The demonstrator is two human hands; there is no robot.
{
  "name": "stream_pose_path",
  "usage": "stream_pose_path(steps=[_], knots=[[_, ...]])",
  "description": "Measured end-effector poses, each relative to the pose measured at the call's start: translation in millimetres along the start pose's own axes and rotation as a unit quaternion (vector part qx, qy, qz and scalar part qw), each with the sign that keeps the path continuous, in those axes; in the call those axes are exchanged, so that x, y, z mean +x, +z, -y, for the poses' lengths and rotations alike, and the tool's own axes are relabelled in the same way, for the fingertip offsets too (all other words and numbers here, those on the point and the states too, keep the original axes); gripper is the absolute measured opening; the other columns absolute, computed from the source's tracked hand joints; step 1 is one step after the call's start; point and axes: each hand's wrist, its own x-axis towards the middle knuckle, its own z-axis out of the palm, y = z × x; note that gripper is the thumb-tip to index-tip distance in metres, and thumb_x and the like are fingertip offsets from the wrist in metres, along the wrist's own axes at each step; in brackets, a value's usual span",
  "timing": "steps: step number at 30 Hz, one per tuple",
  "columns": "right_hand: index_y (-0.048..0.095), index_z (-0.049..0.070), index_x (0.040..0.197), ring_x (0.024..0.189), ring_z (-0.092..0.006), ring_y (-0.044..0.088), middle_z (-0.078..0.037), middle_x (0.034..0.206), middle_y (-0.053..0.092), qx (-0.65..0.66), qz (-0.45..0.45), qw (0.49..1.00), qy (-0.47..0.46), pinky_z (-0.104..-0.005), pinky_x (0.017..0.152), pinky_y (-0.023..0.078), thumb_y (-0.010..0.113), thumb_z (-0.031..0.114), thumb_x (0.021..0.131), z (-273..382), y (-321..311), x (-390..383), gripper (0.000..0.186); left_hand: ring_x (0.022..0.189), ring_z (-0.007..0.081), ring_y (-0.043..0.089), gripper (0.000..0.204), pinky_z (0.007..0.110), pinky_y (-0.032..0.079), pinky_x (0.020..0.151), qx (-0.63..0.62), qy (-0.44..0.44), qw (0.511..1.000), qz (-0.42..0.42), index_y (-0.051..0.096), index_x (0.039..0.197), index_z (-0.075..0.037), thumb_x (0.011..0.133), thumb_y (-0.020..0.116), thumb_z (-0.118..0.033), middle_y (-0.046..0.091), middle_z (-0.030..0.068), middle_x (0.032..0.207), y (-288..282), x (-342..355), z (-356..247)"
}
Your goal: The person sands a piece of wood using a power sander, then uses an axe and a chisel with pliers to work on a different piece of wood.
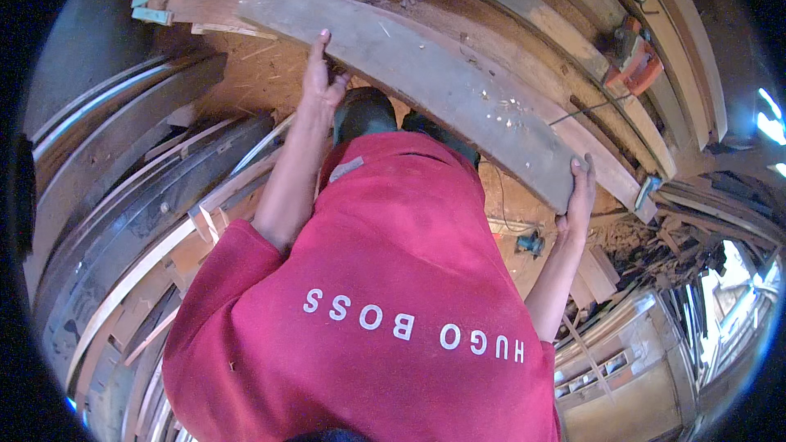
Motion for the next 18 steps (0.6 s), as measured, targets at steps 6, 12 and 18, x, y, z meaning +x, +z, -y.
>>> stream_pose_path(steps=[6,12,18], knots=[[0.046,0.009,0.143,0.124,-0.0232,0.053,-0.01,0.137,0.054,0.084,0.035,0.99,0.105,-0.0361,0.099,0.046,0.062,0.034,0.091,-14.2,-25.3,23.2,0.06,0.097,0.021,0.058,0.042,0.042,0.048,0.08,0.104,0.005,0.992,-0.07,0.06,0.112,-0.011,0.083,0.074,-0.04,0.061,0.0063,0.108,-8.4,-10.9,-6.1],[0.043,0.006,0.146,0.123,-0.027,0.053,-0.014,0.136,0.053,0.076,0.011,0.997,-0.011,-0.039,0.103,0.044,0.061,0.032,0.089,-23.8,-11.7,13.5,0.065,0.093,0.0193,0.062,0.044,0.037,0.05,0.07,0.119,0.023,0.992,-0.029,0.057,0.115,-0.011,0.08,0.08,-0.025,0.063,0.005,0.105,-12.6,-30.8,10.5],[0.042,0.005,0.147,0.122,-0.0293,0.053,-0.017,0.135,0.052,0.016,0.009,0.995,-0.098,-0.0396,0.102,0.045,0.061,0.03,0.086,-16.9,-10.9,10.5,0.069,0.104,0.0242,0.064,0.06,0.04,0.055,0.087,0.151,0.053,0.987,0.016,0.049,0.126,-0.003,0.077,0.082,-0.004,0.062,0.0119,0.114,-7.9,-41.8,21.4]])
